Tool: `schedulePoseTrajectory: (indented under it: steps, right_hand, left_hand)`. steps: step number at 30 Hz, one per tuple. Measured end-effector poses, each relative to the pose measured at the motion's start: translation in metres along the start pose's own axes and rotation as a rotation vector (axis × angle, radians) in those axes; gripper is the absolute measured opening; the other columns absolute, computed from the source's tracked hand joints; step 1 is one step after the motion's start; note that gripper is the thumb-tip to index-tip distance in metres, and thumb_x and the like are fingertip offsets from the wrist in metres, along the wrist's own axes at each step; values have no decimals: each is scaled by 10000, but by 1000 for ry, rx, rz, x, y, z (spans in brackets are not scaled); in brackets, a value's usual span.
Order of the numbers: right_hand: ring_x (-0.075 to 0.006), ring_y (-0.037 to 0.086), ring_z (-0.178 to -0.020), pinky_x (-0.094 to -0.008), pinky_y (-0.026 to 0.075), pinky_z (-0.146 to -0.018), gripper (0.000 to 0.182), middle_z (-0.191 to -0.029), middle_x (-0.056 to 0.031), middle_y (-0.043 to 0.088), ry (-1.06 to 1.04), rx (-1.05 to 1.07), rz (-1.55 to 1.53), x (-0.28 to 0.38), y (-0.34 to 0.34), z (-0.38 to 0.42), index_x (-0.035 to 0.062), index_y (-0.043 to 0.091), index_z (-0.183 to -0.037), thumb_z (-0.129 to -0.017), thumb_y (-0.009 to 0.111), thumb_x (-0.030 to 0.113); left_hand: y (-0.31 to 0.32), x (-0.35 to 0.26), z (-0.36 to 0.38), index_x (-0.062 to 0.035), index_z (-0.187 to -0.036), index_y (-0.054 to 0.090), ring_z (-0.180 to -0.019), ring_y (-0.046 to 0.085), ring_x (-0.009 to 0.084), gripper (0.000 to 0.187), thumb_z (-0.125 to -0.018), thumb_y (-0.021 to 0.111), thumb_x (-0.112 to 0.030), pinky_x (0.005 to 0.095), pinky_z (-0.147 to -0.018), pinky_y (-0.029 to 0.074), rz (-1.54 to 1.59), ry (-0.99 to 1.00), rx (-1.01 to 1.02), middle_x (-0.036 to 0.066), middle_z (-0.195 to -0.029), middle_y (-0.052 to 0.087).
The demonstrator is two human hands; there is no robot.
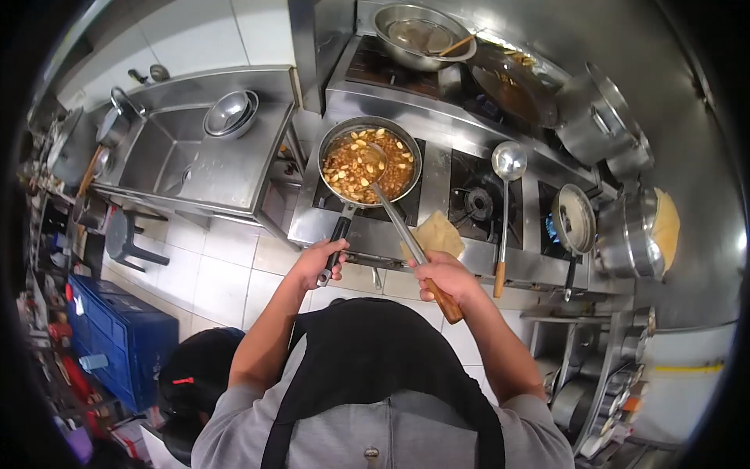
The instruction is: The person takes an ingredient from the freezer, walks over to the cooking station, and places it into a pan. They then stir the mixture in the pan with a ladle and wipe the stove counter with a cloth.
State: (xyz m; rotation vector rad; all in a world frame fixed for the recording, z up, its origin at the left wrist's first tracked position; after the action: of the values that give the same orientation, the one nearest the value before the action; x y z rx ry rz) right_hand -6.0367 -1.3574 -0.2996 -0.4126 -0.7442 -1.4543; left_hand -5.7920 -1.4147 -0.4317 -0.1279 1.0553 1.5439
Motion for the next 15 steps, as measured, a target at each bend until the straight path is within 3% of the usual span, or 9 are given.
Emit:
schedulePoseTrajectory:
  steps: [7,9,13,15]
  right_hand:
    - [-127,488,-541,-306,450,-450,270,-744,-37,476,3,-45,135,-3,-19,13,-13,545,-1098,-834,577,32]
    - [-137,522,-460,-311,453,-439,325,-721,-46,498,-69,-106,334,-2,-27,17,-14,551,-1140,-816,556,13]
    - [-143,537,-436,-313,464,-440,317,-712,-47,507,-99,-155,436,-4,-38,29,-14,548,-1114,-800,575,24]
    - [-134,569,-533,-335,481,-471,196,-710,-33,479,-100,-163,508,-2,-38,39,5,512,-971,-794,580,55]
  left_hand:
    - [5,-1,2,-23,-1139,529,-521,501,117,294,-1008,589,-279,275,-446,406,-25,-3,-23,31,-770,545]
    - [5,-1,2,-22,-1145,525,-518,502,113,293,-1013,581,-278,277,-445,406,-24,19,-20,30,-773,546]
    - [6,-1,1,-26,-1147,522,-518,504,113,292,-1013,581,-279,277,-445,408,-29,9,-19,30,-778,547]
    - [6,-1,1,-31,-1148,521,-518,504,112,292,-1013,583,-282,277,-445,409,-19,12,-13,31,-786,547]
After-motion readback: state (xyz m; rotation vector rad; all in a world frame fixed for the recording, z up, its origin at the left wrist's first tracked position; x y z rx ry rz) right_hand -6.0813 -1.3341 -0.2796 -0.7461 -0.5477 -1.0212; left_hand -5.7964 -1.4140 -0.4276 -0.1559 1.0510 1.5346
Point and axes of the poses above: each hand's wrist, its own z-axis away from the middle knuckle, its own y-axis out of the palm, x = y × z, the point moved 7 cm from there along -z, towards the middle knuckle
